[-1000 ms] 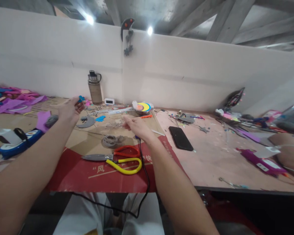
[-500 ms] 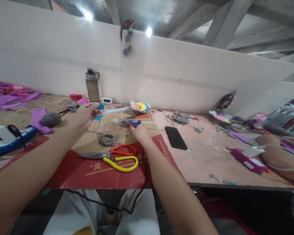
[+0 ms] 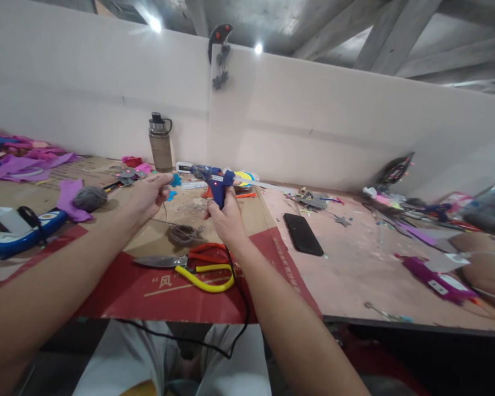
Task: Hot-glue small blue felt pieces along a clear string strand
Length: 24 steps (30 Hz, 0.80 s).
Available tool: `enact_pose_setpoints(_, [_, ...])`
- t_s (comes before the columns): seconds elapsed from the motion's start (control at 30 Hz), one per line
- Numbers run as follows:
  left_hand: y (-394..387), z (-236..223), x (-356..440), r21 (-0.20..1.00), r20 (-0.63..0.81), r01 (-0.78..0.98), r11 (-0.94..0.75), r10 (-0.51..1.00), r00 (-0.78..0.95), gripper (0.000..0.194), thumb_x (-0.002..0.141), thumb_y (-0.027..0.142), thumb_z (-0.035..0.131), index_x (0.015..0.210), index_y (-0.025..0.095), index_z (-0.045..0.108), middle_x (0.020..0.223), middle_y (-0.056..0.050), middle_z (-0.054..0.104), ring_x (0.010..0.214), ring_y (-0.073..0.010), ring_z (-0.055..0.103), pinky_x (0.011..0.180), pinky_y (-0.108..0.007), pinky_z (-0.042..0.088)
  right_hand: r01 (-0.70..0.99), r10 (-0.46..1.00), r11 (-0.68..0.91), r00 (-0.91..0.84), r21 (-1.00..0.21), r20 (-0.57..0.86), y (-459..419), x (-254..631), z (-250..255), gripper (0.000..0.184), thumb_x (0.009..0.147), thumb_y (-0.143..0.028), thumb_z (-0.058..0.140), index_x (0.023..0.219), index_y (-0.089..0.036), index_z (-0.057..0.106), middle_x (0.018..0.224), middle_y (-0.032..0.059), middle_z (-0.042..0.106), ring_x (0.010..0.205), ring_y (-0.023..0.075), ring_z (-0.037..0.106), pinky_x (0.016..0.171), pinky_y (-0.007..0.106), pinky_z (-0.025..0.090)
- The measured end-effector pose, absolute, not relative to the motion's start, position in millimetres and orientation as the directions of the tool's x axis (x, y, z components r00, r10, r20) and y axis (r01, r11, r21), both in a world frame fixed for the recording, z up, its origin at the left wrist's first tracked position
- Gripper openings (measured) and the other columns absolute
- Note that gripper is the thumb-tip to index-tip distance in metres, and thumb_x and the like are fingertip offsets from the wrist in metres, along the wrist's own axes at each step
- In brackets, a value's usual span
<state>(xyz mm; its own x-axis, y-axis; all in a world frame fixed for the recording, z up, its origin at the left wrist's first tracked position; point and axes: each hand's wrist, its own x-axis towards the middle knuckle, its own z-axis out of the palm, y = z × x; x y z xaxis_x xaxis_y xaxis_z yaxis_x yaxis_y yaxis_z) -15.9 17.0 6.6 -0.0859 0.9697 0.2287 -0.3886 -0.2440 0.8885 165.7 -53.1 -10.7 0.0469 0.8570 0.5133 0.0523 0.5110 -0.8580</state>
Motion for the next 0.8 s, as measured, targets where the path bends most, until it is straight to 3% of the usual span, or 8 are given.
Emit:
enact_pose_setpoints(0.1, [15.8, 6.6, -15.2, 0.907, 0.216, -0.351, -0.234, 0.972, -0.090, 0.012, 0.066, 0.018, 0.071, 0.064, 0.013, 0.061, 0.056, 0.005, 0.049, 0.040, -0.0005, 0.039, 0.035, -0.012, 0.025, 0.210, 0.836, 0.536, 0.006, -0.818, 0.549, -53.1, 165.5, -14.8, 0.035, 0.085, -0.030, 0.048, 0.119, -0.022, 0.045, 0.095, 0.0038, 0.061, 0.058, 0.0131, 0.054, 0.059, 0.031, 0.053])
enact_pose_setpoints(0.3, [13.3, 6.0, -13.3, 0.925, 0.222, -0.297, -0.239, 0.971, -0.088, 0.011, 0.067, 0.019, 0.071, 0.064, 0.013, 0.062, 0.053, 0.005, 0.047, 0.040, -0.0014, 0.037, 0.035, -0.014, 0.022, 0.497, 0.796, 0.550, -0.071, -0.671, 0.601, -51.7, 168.9, -18.5, 0.041, 0.090, -0.033, 0.044, 0.128, -0.017, 0.044, 0.106, 0.0109, 0.063, 0.091, 0.0210, 0.061, 0.086, 0.036, 0.051])
enact_pose_setpoints(0.57, [11.4, 6.1, -9.1, 0.933, 0.228, -0.260, -0.249, 0.968, -0.107, 0.011, 0.067, 0.019, 0.070, 0.063, 0.014, 0.061, 0.054, 0.004, 0.049, 0.039, -0.0022, 0.037, 0.036, -0.018, 0.021, 0.603, 0.801, 0.501, -0.051, -0.621, 0.596, -52.9, 165.5, -16.5, 0.035, 0.088, -0.029, 0.044, 0.119, -0.014, 0.048, 0.097, 0.0123, 0.064, 0.114, 0.0259, 0.055, 0.101, 0.039, 0.041])
enact_pose_setpoints(0.8, [9.5, 5.8, -8.4, 0.944, 0.237, -0.209, -0.254, 0.966, -0.105, 0.011, 0.068, 0.021, 0.070, 0.065, 0.013, 0.062, 0.052, 0.004, 0.048, 0.039, -0.0032, 0.037, 0.037, -0.018, 0.021, 0.609, 0.809, 0.489, -0.051, -0.624, 0.585, -53.4, 165.2, -16.4, 0.037, 0.088, -0.029, 0.044, 0.122, -0.013, 0.046, 0.102, 0.0140, 0.064, 0.119, 0.0261, 0.054, 0.101, 0.039, 0.041])
